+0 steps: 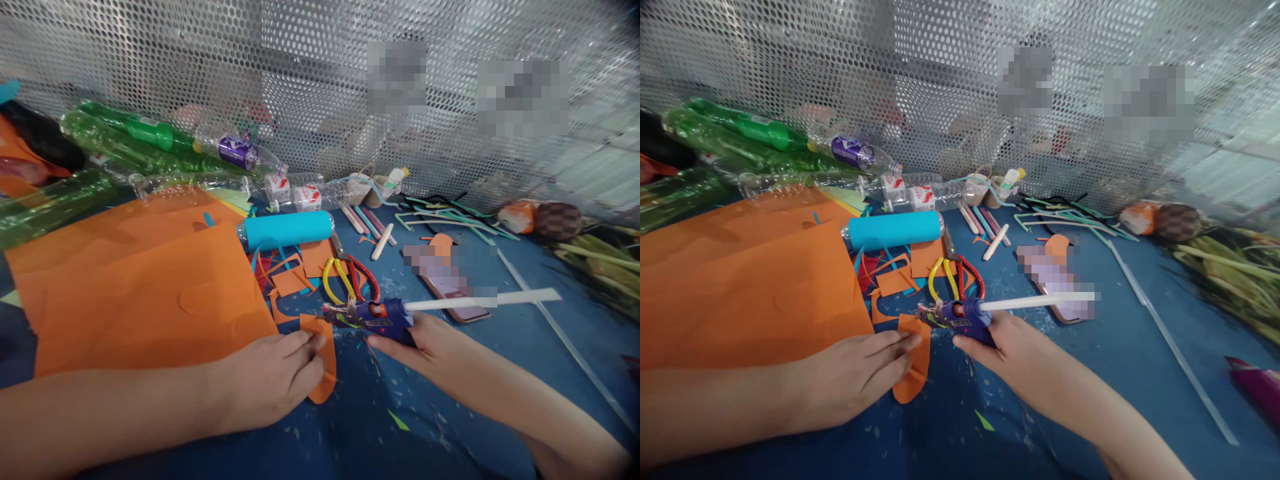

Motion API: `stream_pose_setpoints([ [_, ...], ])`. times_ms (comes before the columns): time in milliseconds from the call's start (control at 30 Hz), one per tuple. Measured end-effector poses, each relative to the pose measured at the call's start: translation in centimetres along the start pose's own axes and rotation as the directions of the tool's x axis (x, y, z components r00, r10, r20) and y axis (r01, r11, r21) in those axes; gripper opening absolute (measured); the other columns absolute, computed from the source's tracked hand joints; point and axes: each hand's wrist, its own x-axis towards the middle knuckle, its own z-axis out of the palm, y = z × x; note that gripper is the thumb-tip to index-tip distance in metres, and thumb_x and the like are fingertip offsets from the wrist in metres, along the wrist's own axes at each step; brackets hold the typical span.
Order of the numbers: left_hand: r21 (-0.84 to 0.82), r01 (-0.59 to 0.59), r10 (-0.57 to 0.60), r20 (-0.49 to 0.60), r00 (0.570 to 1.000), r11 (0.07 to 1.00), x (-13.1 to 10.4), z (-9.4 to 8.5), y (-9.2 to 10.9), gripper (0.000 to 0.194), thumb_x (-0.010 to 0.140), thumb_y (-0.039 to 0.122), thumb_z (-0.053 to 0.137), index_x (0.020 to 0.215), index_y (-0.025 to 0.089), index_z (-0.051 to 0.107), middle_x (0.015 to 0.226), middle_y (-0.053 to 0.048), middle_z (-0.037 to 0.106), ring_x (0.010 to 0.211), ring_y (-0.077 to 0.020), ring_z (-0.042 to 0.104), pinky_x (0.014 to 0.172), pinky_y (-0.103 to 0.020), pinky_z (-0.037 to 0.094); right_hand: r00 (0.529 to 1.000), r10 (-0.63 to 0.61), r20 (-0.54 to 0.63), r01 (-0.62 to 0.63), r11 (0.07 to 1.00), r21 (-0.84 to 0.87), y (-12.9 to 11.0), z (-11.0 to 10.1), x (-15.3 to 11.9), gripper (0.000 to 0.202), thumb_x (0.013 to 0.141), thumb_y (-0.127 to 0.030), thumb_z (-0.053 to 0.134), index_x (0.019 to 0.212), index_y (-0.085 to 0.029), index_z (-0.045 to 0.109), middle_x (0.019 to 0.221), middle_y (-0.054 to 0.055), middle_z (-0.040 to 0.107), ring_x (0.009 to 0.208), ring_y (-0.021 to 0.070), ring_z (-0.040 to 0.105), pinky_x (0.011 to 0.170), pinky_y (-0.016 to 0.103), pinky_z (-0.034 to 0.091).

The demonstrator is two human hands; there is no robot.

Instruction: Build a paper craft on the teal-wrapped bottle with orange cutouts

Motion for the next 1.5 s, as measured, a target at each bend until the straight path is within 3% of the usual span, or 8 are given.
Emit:
stream_pose_setpoints([
  [200, 0.022, 0.003, -0.003, -0.032, 0.999, 1.0, -0.2, 0.4, 0.2, 0.033, 0.091, 0.011, 0.027, 0.113, 0.008, 0.051, 0.122, -0.016, 0.057, 0.107, -0.0246, 0.054, 0.085, -0.033, 0.048, 1.0, 0.024, -0.013, -0.024, 0.999, -0.037, 0.3, -0.4, -0.3, 0.033, 0.082, -0.051, 0.049, 0.085, -0.022, 0.065, 0.087, 0.009, 0.069, 0.078, 0.0256, 0.062, 0.065, 0.034, 0.05],
  [600, -0.002, 0.025, -0.025, 0.054, 0.998, 1.0, -0.1, -0.5, 0.0, 0.034, 0.093, 0.013, 0.026, 0.117, 0.01, 0.05, 0.129, -0.014, 0.052, 0.114, -0.024, 0.051, 0.087, -0.031, 0.047, 1.0, 0.002, -0.024, -0.005, 0.992, -0.128, 1.7, -0.7, -1.0, 0.043, 0.085, -0.055, 0.045, 0.097, -0.018, 0.063, 0.093, 0.009, 0.066, 0.08, 0.0236, 0.061, 0.075, 0.035, 0.048],
  [867, -0.004, 0.031, -0.031, 0.067, 0.997, 1.0, 0.0, -0.7, 0.1, 0.033, 0.093, 0.013, 0.028, 0.117, 0.009, 0.051, 0.129, -0.014, 0.052, 0.113, -0.0236, 0.052, 0.086, -0.031, 0.047, 0.99, -0.065, -0.122, 0.059, 0.997, -0.056, 1.4, -1.9, -1.0, 0.038, 0.083, -0.054, 0.047, 0.081, -0.021, 0.066, 0.073, 0.005, 0.065, 0.064, 0.0178, 0.058, 0.061, 0.029, 0.047],
  [967, -0.009, 0.024, -0.024, 0.046, 0.999, 1.0, 0.0, -0.6, 0.0, 0.032, 0.092, 0.012, 0.031, 0.117, 0.008, 0.051, 0.128, -0.015, 0.053, 0.111, -0.0244, 0.053, 0.087, -0.032, 0.047, 0.989, 0.043, -0.141, -0.03, 0.995, 0.091, 1.9, -3.0, -0.3, 0.042, 0.08, -0.057, 0.048, 0.074, -0.019, 0.065, 0.055, 0.002, 0.057, 0.05, 0.0135, 0.051, 0.05, 0.026, 0.044],
  [1033, -0.01, 0.02, -0.02, 0.039, 0.999, 1.0, 0.1, -0.6, 0.0, 0.031, 0.091, 0.012, 0.034, 0.117, 0.008, 0.051, 0.127, -0.015, 0.053, 0.111, -0.0251, 0.053, 0.086, -0.033, 0.048, 0.978, 0.168, -0.126, -0.122, 0.943, 0.31, 2.4, -3.4, 0.6, 0.041, 0.08, -0.056, 0.05, 0.072, -0.018, 0.063, 0.051, 0.0, 0.052, 0.046, 0.0107, 0.047, 0.044, 0.023, 0.04],
  [1133, 0.002, 0.011, -0.011, 0.033, 0.999, 1.0, 0.2, -0.6, -0.1, 0.031, 0.089, 0.01, 0.036, 0.116, 0.007, 0.052, 0.124, -0.015, 0.056, 0.109, -0.0257, 0.054, 0.083, -0.033, 0.05, 0.946, 0.255, -0.202, -0.018, 0.662, 0.75, 3.4, -3.7, 2.8, 0.032, 0.076, -0.047, 0.061, 0.077, -0.016, 0.061, 0.072, 0.003, 0.059, 0.05, 0.0071, 0.045, 0.04, 0.017, 0.038],
  [1267, 0.024, 0.004, -0.004, 0.006, 1.0, 1.0, 0.2, -0.6, -0.1, 0.032, 0.088, 0.007, 0.037, 0.116, 0.006, 0.052, 0.122, -0.015, 0.057, 0.108, -0.0248, 0.054, 0.085, -0.032, 0.049, 0.926, 0.369, -0.082, -0.066, 0.37, 0.927, 5.1, -4.5, 6.3, 0.02, 0.072, -0.032, 0.069, 0.075, -0.016, 0.058, 0.072, 0.002, 0.058, 0.044, 0.0028, 0.039, 0.03, 0.011, 0.029],
  [1500, 0.027, -0.006, 0.005, 0.031, 1.0, 1.0, 0.0, -0.8, 0.0, 0.034, 0.088, 0.007, 0.035, 0.118, 0.005, 0.05, 0.123, -0.015, 0.056, 0.108, -0.0247, 0.054, 0.085, -0.033, 0.049, 0.901, 0.432, -0.048, -0.184, 0.479, 0.858, 8.0, -7.1, 11.9, 0.018, 0.075, -0.022, 0.068, 0.064, -0.014, 0.055, 0.046, -0.006, 0.047, 0.036, 0.0027, 0.035, 0.032, 0.014, 0.032],
])
